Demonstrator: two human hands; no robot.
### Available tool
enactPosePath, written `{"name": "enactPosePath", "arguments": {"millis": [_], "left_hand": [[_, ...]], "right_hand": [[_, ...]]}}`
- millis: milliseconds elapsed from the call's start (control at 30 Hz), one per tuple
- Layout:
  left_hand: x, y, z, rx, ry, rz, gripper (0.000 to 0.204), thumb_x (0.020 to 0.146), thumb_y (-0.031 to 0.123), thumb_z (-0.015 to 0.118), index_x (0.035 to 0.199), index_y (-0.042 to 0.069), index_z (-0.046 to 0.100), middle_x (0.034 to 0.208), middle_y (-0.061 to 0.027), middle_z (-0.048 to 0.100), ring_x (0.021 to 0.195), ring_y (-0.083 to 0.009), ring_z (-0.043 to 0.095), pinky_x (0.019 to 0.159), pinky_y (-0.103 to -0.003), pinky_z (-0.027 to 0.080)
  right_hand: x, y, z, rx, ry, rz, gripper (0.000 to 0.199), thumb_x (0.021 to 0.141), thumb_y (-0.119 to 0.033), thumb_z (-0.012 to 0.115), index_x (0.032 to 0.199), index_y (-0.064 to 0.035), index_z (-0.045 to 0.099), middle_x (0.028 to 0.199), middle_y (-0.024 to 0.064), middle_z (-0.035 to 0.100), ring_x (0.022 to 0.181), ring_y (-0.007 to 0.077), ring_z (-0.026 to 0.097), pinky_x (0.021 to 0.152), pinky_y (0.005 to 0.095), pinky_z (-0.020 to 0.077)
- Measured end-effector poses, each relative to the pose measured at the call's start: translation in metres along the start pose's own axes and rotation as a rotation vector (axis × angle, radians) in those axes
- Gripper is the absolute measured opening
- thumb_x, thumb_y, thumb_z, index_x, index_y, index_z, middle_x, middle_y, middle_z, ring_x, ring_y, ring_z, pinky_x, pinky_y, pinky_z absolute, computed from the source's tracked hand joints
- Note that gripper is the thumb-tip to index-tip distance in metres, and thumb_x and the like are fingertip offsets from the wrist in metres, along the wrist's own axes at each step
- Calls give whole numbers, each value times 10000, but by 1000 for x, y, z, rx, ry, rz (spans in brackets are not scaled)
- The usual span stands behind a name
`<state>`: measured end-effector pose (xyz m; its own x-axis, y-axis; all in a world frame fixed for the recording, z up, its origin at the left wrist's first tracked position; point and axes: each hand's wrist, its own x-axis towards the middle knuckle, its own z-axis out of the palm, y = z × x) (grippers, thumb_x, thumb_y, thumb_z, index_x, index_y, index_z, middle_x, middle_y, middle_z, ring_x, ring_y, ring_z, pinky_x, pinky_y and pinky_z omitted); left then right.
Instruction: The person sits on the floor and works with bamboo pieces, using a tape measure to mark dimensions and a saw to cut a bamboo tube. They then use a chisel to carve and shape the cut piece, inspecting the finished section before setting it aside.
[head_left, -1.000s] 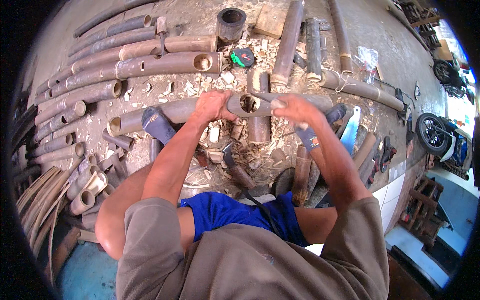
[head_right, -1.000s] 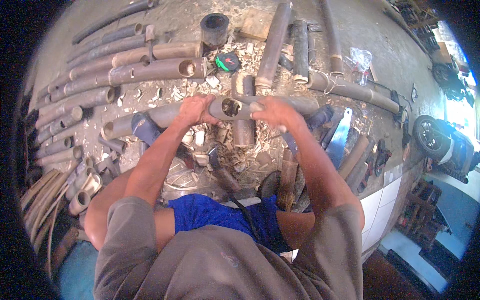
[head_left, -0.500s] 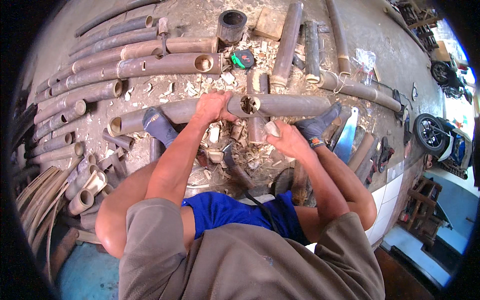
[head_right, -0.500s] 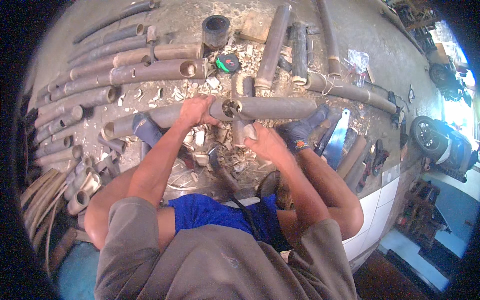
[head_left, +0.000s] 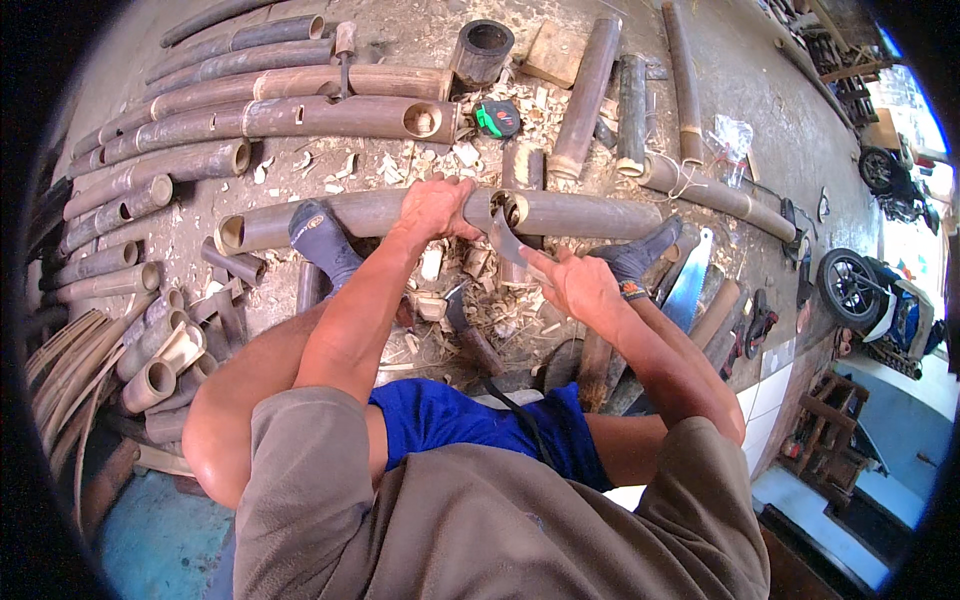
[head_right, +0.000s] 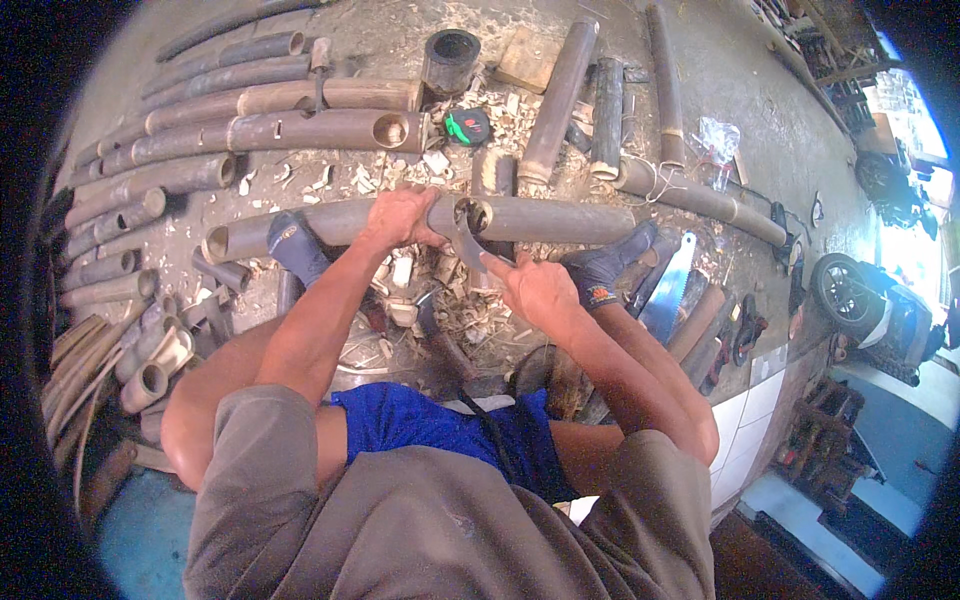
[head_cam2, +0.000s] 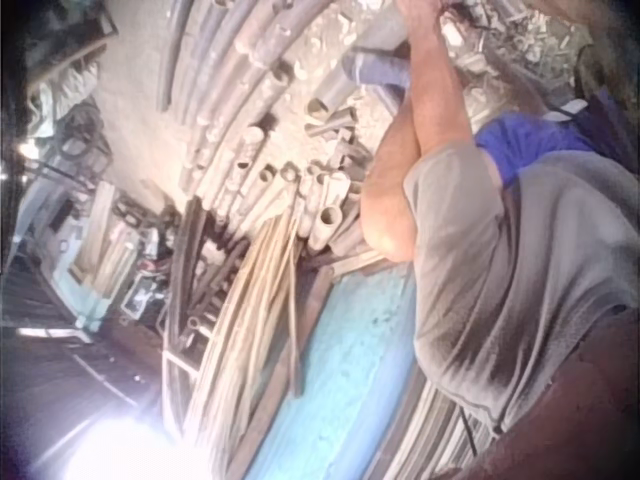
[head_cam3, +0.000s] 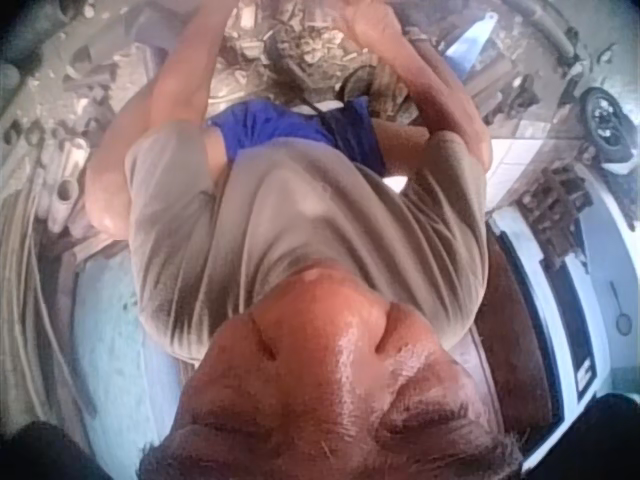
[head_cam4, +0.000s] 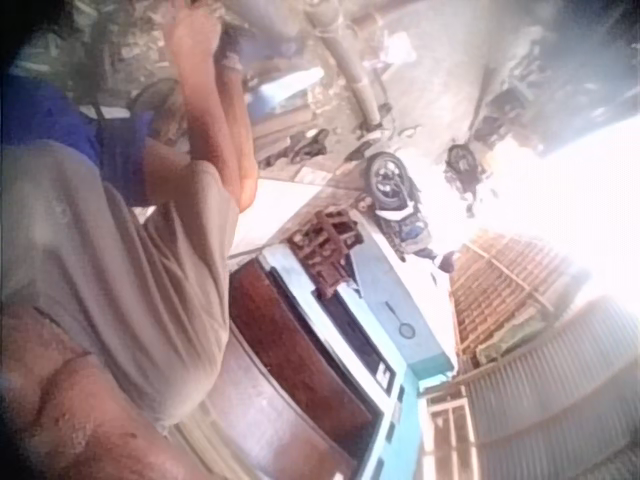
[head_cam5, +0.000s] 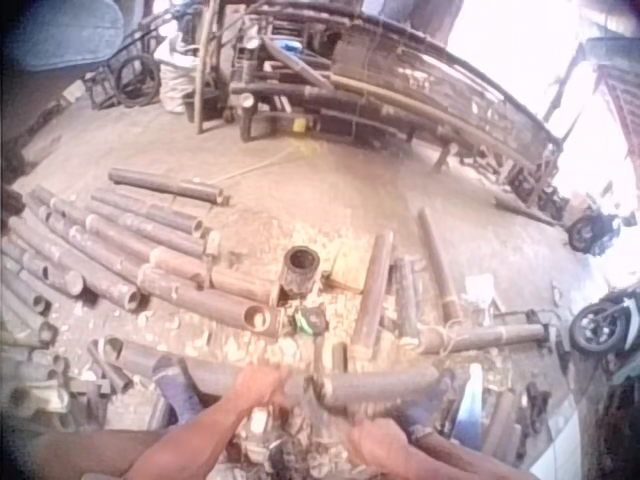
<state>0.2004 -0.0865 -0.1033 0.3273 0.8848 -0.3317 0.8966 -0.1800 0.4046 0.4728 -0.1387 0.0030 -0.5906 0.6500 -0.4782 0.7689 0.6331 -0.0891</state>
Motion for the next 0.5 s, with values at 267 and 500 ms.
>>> {"name": "enactPosePath", "arguments": {"millis": [267,500], "left_hand": [[1,-5,6,-1,46,4,889,617,591,897,1293,93,606,1235,-139,696,1208,-369,624,982,-494,533],[3,0,5,24,29,-6,901,616,583,891,1318,96,607,1241,-140,693,1217,-362,617,973,-487,545]], "right_hand": [[-21,10,-18,-233,-212,-20,739,926,-248,679,1610,-300,404,930,131,734,730,282,747,601,411,579],[8,6,2,-183,-29,-46,608,954,-235,622,1548,-254,495,854,132,736,736,293,747,638,434,593]]}}
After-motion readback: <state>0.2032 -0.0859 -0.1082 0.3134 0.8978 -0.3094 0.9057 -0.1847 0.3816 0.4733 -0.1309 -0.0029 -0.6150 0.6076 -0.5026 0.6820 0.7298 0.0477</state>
